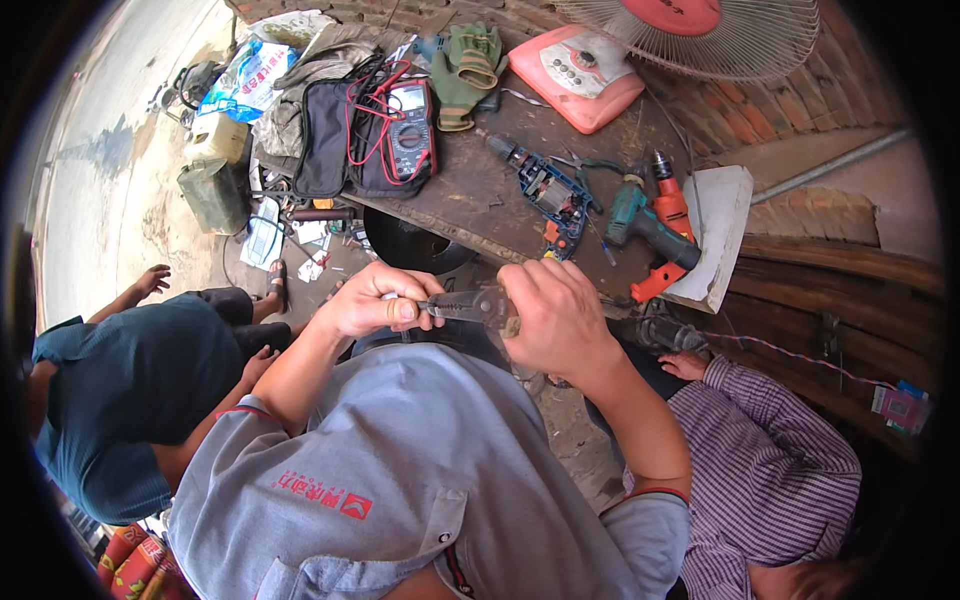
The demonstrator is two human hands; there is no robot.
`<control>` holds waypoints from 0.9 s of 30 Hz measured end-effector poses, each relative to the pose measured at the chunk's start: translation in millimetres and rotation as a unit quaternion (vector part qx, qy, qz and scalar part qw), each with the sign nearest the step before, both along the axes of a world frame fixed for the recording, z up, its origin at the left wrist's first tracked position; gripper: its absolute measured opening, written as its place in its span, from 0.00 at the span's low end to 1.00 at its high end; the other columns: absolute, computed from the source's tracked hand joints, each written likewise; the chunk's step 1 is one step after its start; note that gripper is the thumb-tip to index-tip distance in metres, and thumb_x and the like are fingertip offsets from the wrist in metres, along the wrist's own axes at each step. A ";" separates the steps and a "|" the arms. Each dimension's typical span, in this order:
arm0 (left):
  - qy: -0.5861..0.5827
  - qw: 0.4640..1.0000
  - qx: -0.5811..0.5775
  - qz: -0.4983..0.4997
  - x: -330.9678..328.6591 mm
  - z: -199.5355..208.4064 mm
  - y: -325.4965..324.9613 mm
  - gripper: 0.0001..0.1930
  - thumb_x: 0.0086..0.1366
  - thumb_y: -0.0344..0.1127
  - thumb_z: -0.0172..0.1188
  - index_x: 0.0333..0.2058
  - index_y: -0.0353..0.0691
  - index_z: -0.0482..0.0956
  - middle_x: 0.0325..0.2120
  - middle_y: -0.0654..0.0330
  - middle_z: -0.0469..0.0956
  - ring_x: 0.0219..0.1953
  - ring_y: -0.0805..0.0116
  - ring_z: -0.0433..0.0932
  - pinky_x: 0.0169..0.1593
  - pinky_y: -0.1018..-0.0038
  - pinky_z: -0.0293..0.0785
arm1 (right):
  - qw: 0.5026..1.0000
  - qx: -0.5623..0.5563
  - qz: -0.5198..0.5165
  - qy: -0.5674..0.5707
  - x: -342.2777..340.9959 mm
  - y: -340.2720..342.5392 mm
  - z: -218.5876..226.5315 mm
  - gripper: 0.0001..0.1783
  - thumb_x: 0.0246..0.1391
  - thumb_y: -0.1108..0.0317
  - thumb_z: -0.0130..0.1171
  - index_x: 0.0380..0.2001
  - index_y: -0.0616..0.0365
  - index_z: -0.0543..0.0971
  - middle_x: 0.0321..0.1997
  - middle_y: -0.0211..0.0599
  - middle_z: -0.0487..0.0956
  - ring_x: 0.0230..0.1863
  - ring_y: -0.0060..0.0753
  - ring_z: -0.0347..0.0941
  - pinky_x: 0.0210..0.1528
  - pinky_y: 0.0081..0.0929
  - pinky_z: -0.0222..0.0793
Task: The person strips and twists wires, then uses a multimeter to test continuity on a disassembled power tool. They connect wires to the tool's internal components and continue testing.
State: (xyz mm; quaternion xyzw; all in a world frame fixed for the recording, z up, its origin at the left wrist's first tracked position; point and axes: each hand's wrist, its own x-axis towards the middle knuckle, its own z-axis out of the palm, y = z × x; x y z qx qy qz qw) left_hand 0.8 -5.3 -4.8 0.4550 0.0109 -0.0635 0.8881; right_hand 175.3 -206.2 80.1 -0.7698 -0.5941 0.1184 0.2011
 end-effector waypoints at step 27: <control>0.021 0.763 0.569 0.305 26.1 1.4 -49.3 0.22 0.59 0.50 0.72 0.25 0.37 0.74 0.20 0.55 0.74 0.26 0.52 0.75 0.30 0.60 0.72 | 0.984 0.010 -0.179 0.021 -18.1 -0.2 -52.8 0.12 0.42 0.71 0.64 0.33 0.57 0.76 0.30 0.44 0.81 0.35 0.53 0.78 0.39 0.45 0.71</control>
